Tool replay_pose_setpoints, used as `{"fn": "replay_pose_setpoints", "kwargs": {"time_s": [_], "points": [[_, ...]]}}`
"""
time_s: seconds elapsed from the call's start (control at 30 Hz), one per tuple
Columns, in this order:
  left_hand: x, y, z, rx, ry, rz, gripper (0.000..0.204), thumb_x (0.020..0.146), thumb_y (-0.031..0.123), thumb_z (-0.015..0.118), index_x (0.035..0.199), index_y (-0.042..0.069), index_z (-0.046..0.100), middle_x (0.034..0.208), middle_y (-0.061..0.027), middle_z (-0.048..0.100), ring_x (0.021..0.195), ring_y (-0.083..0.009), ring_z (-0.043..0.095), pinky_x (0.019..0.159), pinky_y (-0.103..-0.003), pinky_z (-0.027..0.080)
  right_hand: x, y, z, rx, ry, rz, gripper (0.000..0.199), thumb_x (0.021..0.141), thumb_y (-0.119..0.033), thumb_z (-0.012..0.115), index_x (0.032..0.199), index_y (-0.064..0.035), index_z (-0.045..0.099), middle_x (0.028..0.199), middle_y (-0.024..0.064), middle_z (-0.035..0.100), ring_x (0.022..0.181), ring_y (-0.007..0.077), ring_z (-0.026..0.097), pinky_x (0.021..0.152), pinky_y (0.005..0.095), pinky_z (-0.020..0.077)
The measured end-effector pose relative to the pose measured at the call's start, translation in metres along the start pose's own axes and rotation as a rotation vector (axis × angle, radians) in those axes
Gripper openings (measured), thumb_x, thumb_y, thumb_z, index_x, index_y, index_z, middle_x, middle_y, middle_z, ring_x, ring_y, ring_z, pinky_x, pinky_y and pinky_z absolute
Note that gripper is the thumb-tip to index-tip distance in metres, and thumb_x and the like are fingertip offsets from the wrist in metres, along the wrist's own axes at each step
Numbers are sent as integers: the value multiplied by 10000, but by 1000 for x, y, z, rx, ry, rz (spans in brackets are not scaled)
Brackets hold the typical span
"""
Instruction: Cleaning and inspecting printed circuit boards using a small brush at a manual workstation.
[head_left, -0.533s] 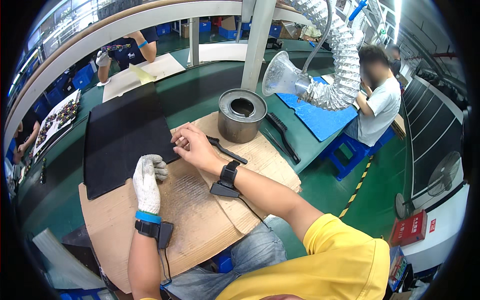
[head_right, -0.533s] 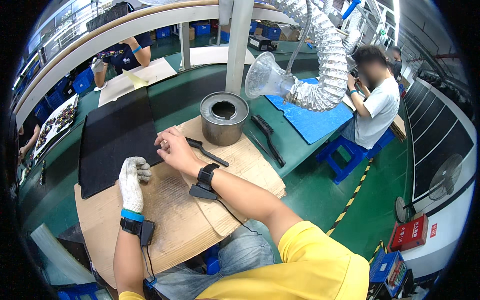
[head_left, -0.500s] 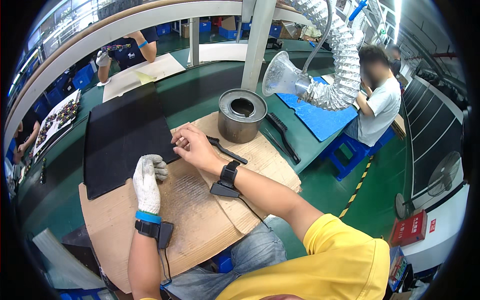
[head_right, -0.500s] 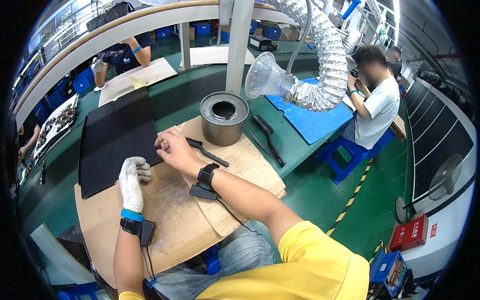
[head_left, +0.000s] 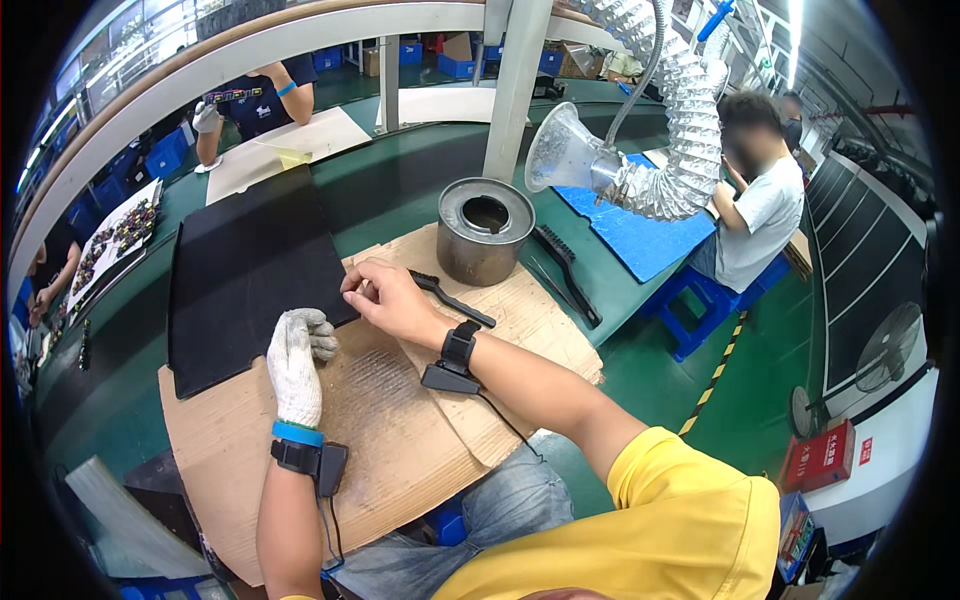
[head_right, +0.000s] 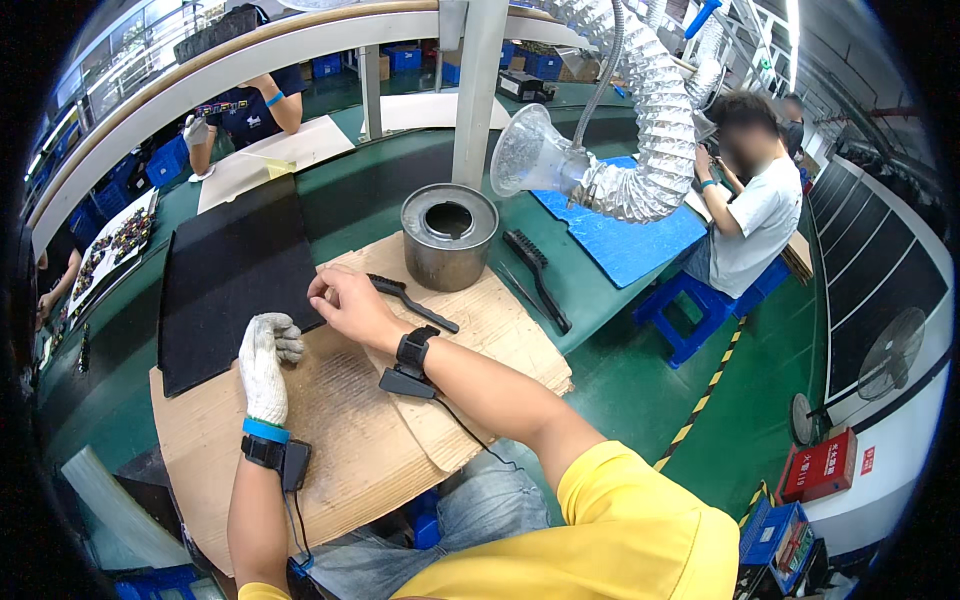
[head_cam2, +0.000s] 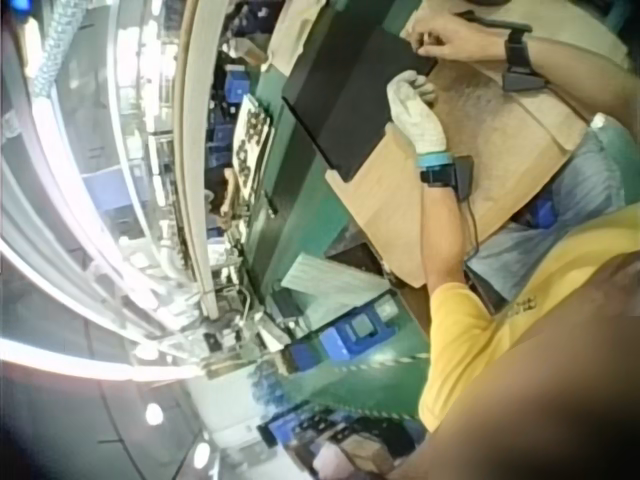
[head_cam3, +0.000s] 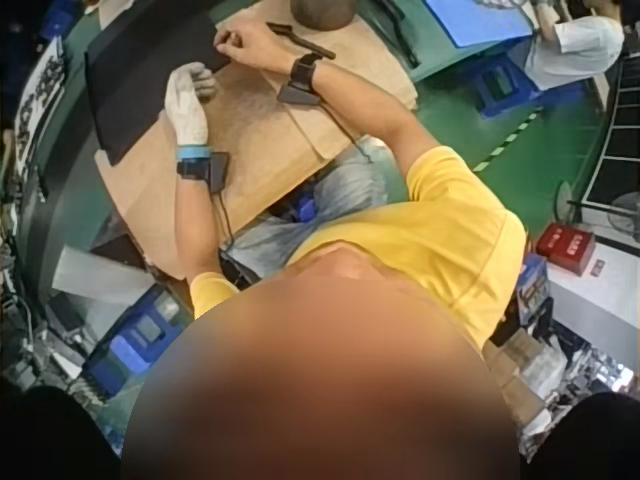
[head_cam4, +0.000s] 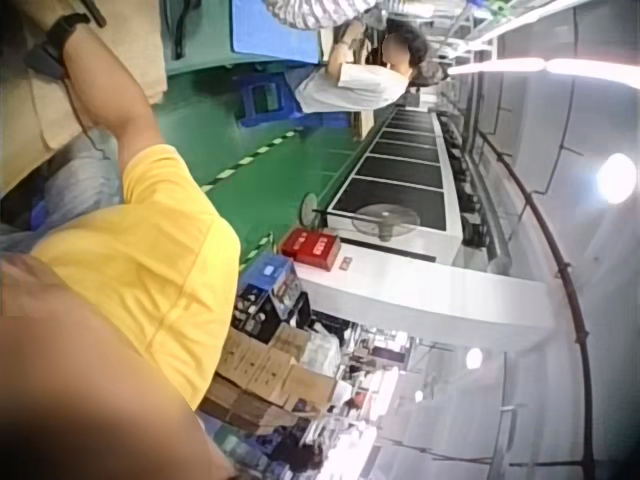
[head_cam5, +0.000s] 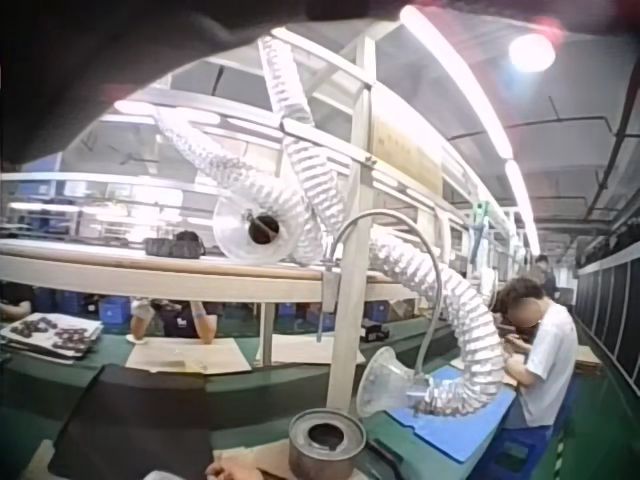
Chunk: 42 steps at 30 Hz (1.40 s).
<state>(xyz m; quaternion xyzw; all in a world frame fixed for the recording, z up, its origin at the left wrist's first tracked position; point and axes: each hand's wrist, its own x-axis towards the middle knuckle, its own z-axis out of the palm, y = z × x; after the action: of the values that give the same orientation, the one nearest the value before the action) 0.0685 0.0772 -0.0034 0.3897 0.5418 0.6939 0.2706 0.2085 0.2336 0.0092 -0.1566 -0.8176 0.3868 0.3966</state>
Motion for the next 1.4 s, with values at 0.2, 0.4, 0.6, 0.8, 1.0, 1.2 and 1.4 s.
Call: {"fn": "replay_pose_setpoints", "kwargs": {"time_s": [0.2, 0.4, 0.6, 0.8, 1.0, 1.2, 1.4], "points": [[0, -1, -1, 16, -3, 24, 362, 1145, 374, 489, 1115, 56, 660, 930, -39, 697, 735, -92, 622, 675, -252, 516, 0, 0, 1, -6, -3, -20, 79, 948, -51, 732, 1012, -5, 723, 887, 93, 685, 665, 136, 662, 626, 301, 531], [0, -1, 0, -5, 6, 3, 356, 1146, 371, 490, 1113, 58, 657, 930, -43, 694, 733, -92, 619, 668, -251, 510, 0, 0, 0, -24, -19, -20, 71, 959, -57, 729, 1008, -6, 724, 859, 92, 685, 658, 133, 664, 620, 299, 530], [1, -2, -1, -42, -2, -4, 352, 1145, 369, 492, 1111, 59, 657, 926, -40, 694, 733, -91, 619, 663, -251, 506, 2, 1, 2, -1, -29, -44, 108, 983, -106, 730, 998, 0, 720, 818, 83, 686, 651, 123, 661, 602, 296, 521], [0, 0, 2, -51, 17, -14, 388, 1142, 393, 501, 1081, 49, 669, 903, -40, 695, 712, -92, 625, 656, -252, 506, 0, -4, 1, -14, -77, -11, 179, 995, -164, 731, 940, 6, 711, 766, 96, 677, 627, 154, 640, 588, 317, 505], [0, -1, 0, -23, -4, -2, 348, 1148, 357, 483, 1109, 55, 653, 929, -39, 700, 722, -95, 620, 658, -255, 505, -1, -5, 1, -53, -86, -57, 329, 981, -236, 725, 804, 33, 658, 741, 196, 657, 666, 316, 613, 628, 407, 488], [0, 0, 2, -37, 13, -18, 384, 1143, 387, 495, 1080, 50, 669, 905, -39, 699, 721, -97, 632, 667, -255, 514, -2, -4, -1, -97, -155, -14, 373, 974, -245, 730, 749, 34, 624, 714, 208, 638, 648, 334, 597, 609, 428, 471], [0, 0, 2, -28, -3, -4, 380, 1142, 377, 500, 1082, 45, 673, 907, -37, 699, 732, -88, 623, 673, -253, 515, -1, -6, -3, -93, -127, -31, 329, 961, -220, 738, 768, 27, 638, 714, 196, 640, 642, 319, 607, 603, 424, 477]]}}
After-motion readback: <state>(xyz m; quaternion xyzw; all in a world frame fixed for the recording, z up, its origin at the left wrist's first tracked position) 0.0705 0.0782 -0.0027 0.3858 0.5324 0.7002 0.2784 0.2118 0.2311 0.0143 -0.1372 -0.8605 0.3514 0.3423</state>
